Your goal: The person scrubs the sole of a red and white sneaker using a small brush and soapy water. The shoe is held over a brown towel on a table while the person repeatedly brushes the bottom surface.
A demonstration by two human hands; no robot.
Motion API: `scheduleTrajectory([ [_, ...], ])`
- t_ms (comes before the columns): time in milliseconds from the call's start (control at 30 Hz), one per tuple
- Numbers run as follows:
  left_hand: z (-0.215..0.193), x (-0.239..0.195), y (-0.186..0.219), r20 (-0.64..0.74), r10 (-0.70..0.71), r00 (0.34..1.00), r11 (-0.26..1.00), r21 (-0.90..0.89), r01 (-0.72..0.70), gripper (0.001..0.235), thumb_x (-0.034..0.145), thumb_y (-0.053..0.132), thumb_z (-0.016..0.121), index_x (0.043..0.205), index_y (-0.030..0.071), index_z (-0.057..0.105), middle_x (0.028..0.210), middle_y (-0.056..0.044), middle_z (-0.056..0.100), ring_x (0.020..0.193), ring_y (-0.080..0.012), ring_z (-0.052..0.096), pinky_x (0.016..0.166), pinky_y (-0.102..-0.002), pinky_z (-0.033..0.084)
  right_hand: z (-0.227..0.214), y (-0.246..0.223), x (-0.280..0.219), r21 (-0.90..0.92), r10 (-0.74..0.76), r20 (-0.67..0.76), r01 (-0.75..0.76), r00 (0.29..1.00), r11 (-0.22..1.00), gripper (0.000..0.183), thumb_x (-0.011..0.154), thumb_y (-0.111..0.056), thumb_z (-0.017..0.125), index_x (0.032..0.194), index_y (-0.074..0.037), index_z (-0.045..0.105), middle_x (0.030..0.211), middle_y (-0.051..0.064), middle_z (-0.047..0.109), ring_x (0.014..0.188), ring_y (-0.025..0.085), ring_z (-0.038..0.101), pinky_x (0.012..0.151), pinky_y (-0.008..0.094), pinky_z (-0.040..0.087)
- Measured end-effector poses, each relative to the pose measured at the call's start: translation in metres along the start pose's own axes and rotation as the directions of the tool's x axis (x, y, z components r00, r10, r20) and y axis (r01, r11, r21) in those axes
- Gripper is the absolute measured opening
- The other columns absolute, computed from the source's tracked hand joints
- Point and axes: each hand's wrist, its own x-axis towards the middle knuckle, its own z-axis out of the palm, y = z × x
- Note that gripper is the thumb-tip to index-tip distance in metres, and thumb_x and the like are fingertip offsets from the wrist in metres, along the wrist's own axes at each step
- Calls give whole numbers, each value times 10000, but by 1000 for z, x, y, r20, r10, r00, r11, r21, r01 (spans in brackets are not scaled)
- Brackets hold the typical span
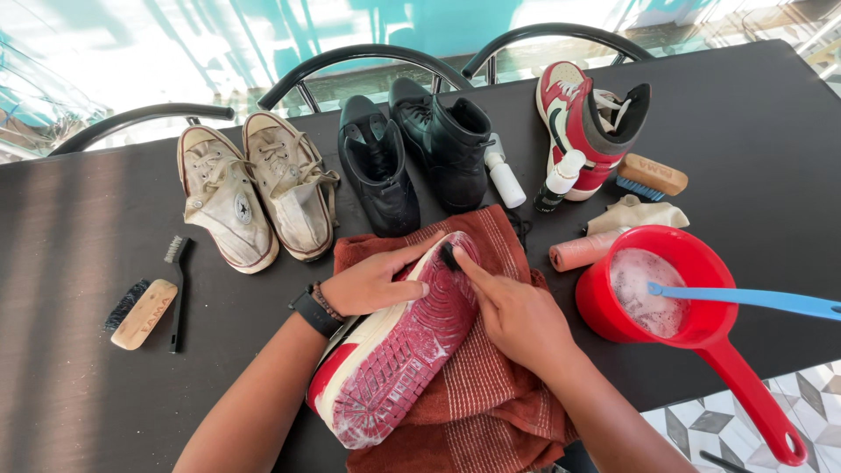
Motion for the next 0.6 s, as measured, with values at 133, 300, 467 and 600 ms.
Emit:
scheduleTrajectory([
  [133, 0, -2, -2, 5, 17, 1000, 1000, 1, -17, 770, 926, 256, 772, 1621, 94, 485, 1711, -139, 436, 1581, -223, 365, 1330, -431, 277, -13, -10, -17, -7, 24, 44, -24, 999, 1000, 588, 1077, -278, 426, 1649, -403, 475, 1172, 151, 801, 1117, 436, 720, 863, 560, 612],
  [300, -1, 0, -2, 41, 44, 998, 999, 26, -45, 794, 929, 212, 739, 1648, 61, 438, 1712, -181, 412, 1577, -263, 353, 1327, -454, 262, -23, -17, -39, -74, 111, 175, -100, 978, 992, 622, 1056, -285, 416, 1657, -443, 436, 1235, 141, 789, 1194, 409, 707, 944, 578, 598],
  [467, -1, -1, -10, 14, 14, 1000, 1000, -6, -13, 798, 923, 201, 737, 1658, 107, 439, 1724, -126, 416, 1589, -219, 349, 1337, -433, 248, -9, -26, -7, -102, 89, 128, -76, 988, 992, 653, 1069, -271, 380, 1699, -442, 359, 1159, 183, 773, 1125, 439, 718, 921, 593, 590],
  [600, -2, -1, -7, 79, 68, 995, 975, 205, -83, 770, 1035, 268, 589, 1692, 47, 253, 1774, -113, 303, 1630, -200, 285, 1340, -346, 153, -19, -28, -19, -145, 166, 272, -130, 948, 981, 713, 1059, -288, 405, 1726, -485, 249, 1102, 65, 775, 951, 408, 732, 802, 608, 533],
])
